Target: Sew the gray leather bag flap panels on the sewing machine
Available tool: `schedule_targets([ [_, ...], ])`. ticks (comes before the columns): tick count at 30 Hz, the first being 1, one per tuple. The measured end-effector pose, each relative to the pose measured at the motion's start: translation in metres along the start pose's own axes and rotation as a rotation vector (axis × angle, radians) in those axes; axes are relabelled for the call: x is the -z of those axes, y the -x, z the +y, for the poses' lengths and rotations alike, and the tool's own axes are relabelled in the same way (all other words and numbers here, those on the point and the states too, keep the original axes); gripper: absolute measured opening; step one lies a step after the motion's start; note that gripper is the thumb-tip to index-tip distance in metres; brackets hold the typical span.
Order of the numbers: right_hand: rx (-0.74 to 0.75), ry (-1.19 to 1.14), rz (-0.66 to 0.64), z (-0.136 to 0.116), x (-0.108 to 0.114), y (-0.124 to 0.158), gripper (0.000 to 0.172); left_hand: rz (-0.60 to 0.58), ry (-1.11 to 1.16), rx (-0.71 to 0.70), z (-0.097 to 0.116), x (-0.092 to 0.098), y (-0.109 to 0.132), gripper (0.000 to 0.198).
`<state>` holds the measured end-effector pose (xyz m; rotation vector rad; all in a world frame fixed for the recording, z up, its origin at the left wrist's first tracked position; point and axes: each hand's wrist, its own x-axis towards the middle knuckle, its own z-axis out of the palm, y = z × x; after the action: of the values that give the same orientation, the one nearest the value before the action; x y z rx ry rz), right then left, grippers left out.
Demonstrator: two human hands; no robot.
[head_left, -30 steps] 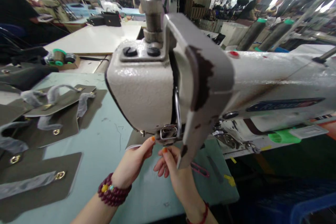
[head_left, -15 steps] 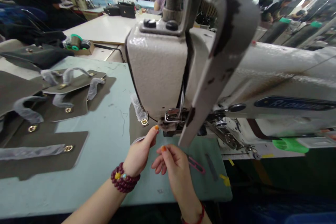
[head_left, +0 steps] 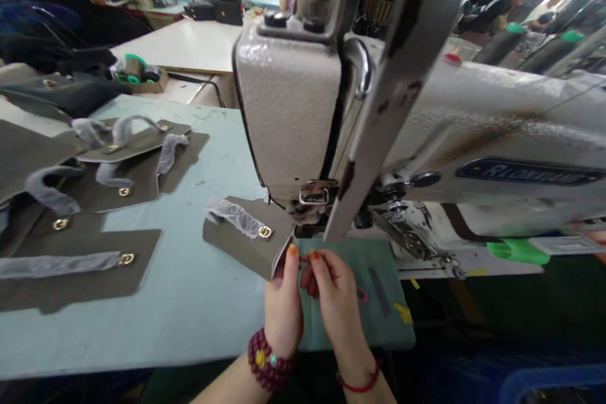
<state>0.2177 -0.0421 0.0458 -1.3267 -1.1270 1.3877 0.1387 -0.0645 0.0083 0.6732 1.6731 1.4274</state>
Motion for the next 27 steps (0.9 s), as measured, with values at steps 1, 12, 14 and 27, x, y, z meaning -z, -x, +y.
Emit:
schedule_targets([
  [1,0.004,0.006,0.02,0.0,0.001,-0.001,0.034,0.022,0.036,0.002,-0.011,0.012,0.005,0.049],
  [12,0.162,0.157,0.085,-0.008,-0.049,-0.026,0.042,-0.689,-0.9,-1.116,0.041,0.115,-0.163,0.065],
  [14,0.149,0.146,0.118,-0.008,-0.052,-0.029,0.042,-0.796,-0.994,-1.246,0.062,0.102,-0.171,0.068],
  [27,0.123,0.123,0.158,-0.014,-0.031,-0.027,0.027,-0.675,-1.205,-1.234,0.092,0.088,-0.125,0.054],
])
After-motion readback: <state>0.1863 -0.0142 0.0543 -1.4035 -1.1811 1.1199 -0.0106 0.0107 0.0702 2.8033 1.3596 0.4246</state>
